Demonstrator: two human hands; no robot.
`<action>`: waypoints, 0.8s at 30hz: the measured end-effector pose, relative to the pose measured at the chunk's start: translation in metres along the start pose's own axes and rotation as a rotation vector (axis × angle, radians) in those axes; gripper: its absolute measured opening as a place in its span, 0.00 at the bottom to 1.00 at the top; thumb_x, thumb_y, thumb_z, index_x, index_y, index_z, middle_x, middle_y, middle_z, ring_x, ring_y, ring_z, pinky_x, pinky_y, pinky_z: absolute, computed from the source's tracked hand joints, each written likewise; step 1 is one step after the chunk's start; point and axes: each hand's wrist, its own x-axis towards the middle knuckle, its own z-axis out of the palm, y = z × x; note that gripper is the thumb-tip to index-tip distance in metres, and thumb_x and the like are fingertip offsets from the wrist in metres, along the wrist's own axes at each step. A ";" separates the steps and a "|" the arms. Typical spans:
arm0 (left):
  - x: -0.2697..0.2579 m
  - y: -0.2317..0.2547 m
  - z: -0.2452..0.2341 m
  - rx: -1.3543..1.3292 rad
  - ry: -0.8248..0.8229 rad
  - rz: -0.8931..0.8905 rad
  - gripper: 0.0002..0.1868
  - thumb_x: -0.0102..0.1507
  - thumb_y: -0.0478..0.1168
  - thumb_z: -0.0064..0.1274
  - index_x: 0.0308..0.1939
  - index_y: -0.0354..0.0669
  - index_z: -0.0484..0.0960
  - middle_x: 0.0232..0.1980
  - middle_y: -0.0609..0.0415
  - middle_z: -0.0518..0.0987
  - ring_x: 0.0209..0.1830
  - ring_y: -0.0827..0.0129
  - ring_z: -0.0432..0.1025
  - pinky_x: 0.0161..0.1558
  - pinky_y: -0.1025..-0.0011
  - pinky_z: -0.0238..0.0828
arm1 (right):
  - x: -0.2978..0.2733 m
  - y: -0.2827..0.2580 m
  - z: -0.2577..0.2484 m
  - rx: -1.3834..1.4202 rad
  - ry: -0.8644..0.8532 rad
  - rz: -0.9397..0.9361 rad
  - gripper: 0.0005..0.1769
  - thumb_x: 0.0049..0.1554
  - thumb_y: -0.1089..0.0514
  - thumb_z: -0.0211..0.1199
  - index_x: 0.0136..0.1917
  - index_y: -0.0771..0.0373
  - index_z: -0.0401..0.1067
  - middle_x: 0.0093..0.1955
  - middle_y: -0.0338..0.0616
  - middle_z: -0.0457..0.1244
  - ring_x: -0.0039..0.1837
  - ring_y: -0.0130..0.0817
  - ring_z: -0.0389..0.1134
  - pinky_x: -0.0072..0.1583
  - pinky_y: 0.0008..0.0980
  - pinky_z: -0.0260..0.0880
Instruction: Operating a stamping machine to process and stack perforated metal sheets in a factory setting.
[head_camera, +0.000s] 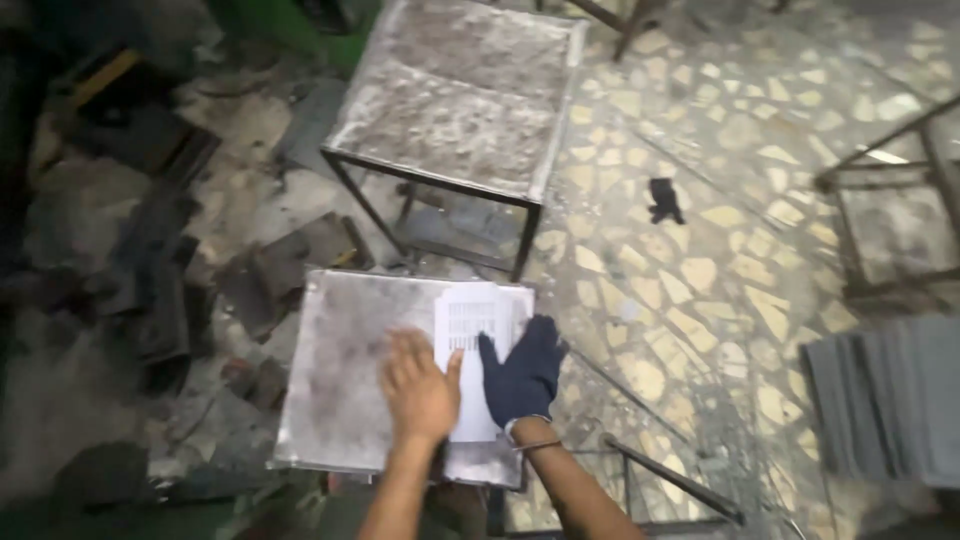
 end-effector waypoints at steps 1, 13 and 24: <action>-0.003 -0.005 0.000 0.013 0.009 -0.016 0.45 0.65 0.63 0.47 0.69 0.24 0.63 0.71 0.26 0.62 0.73 0.38 0.57 0.68 0.45 0.54 | -0.010 0.002 0.006 0.012 -0.011 -0.015 0.50 0.57 0.33 0.62 0.73 0.77 0.57 0.75 0.70 0.52 0.78 0.61 0.50 0.77 0.54 0.43; 0.029 0.008 -0.008 -0.673 -0.295 -0.380 0.28 0.64 0.49 0.54 0.64 0.35 0.77 0.59 0.36 0.77 0.61 0.48 0.72 0.63 0.59 0.68 | -0.027 0.011 0.000 0.474 -0.296 0.173 0.43 0.59 0.46 0.62 0.78 0.68 0.51 0.79 0.59 0.51 0.79 0.50 0.52 0.74 0.41 0.51; 0.037 -0.002 -0.003 -0.680 -0.430 -0.392 0.31 0.63 0.48 0.55 0.68 0.39 0.74 0.62 0.39 0.79 0.63 0.52 0.74 0.63 0.64 0.68 | -0.007 0.003 -0.031 0.747 -0.489 0.280 0.39 0.62 0.44 0.55 0.80 0.63 0.51 0.80 0.49 0.53 0.79 0.38 0.54 0.74 0.33 0.53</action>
